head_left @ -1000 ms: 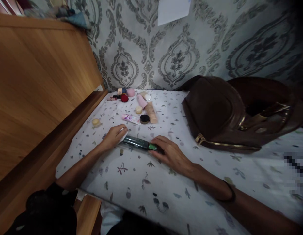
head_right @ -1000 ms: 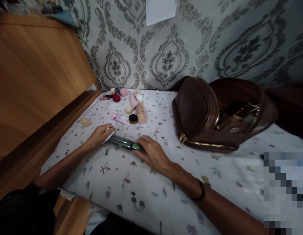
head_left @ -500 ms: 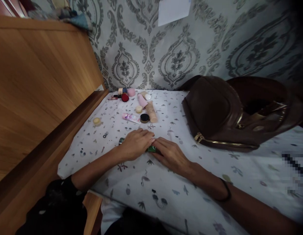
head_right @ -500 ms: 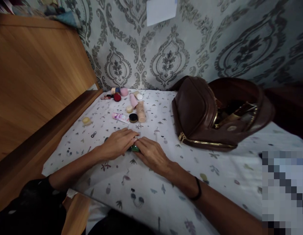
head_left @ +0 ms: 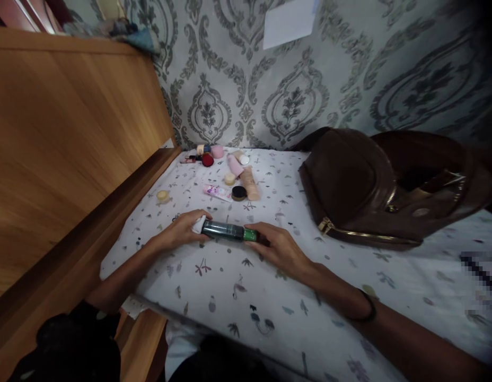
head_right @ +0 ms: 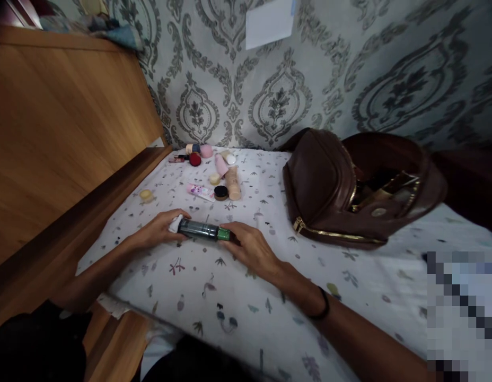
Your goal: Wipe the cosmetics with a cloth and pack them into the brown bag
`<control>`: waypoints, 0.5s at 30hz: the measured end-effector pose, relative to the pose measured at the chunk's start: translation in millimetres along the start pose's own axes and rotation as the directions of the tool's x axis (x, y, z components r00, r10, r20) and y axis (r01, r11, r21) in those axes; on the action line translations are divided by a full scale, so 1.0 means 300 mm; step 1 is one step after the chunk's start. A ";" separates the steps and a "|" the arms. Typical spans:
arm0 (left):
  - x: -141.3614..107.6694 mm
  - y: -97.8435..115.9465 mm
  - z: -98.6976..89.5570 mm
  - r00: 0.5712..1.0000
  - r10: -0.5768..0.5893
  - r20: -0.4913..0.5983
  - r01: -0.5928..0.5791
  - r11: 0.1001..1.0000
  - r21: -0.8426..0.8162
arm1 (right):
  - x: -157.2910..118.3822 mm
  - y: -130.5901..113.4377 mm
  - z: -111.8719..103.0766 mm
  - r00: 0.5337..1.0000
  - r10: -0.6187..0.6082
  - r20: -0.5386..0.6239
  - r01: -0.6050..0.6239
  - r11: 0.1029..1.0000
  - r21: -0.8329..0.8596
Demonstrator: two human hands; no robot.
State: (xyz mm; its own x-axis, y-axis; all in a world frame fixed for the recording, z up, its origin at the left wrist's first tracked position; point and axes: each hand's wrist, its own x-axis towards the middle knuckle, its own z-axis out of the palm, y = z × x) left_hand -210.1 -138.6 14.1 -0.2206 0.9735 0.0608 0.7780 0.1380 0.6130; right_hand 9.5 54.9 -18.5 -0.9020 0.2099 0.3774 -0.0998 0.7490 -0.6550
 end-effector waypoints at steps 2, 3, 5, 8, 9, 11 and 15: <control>0.004 -0.001 0.008 0.997 -0.051 -0.065 0.039 0.983 -0.180 | 0.009 -0.007 -0.003 0.995 0.104 -0.003 -0.102 0.985 0.136; 0.008 0.008 0.009 0.992 -0.067 -0.105 0.038 0.965 -0.261 | 0.015 -0.014 -0.005 0.989 0.150 -0.003 -0.146 0.965 0.218; 0.022 0.042 0.003 0.975 -0.091 -0.204 0.008 0.926 -0.376 | 0.029 -0.035 -0.007 0.972 0.234 -0.004 -0.212 0.889 0.406; 0.055 0.108 -0.017 0.942 -0.114 -0.316 -0.033 0.905 -0.425 | 0.046 -0.075 -0.007 0.931 0.361 0.056 -0.309 0.697 0.647; 0.069 0.127 -0.024 0.935 -0.107 -0.339 -0.048 0.907 -0.419 | 0.048 -0.087 -0.006 0.912 0.399 0.095 -0.343 0.614 0.711; 0.096 0.159 -0.034 0.925 -0.077 -0.371 -0.085 0.912 -0.401 | 0.046 -0.105 -0.005 0.868 0.453 0.204 -0.409 0.417 0.812; 0.145 0.190 -0.039 0.928 -0.060 -0.369 -0.104 0.907 -0.409 | 0.022 -0.102 -0.009 0.804 0.441 0.399 -0.481 0.088 0.872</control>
State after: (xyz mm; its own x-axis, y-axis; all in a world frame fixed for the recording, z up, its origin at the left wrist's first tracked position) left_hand -182.2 -90.6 60.9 -0.4680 0.8275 0.3103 0.4877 -0.0509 0.8715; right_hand 7.6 35.0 5.8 -0.9368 0.2483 -0.2466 0.0587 -0.5832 -0.8102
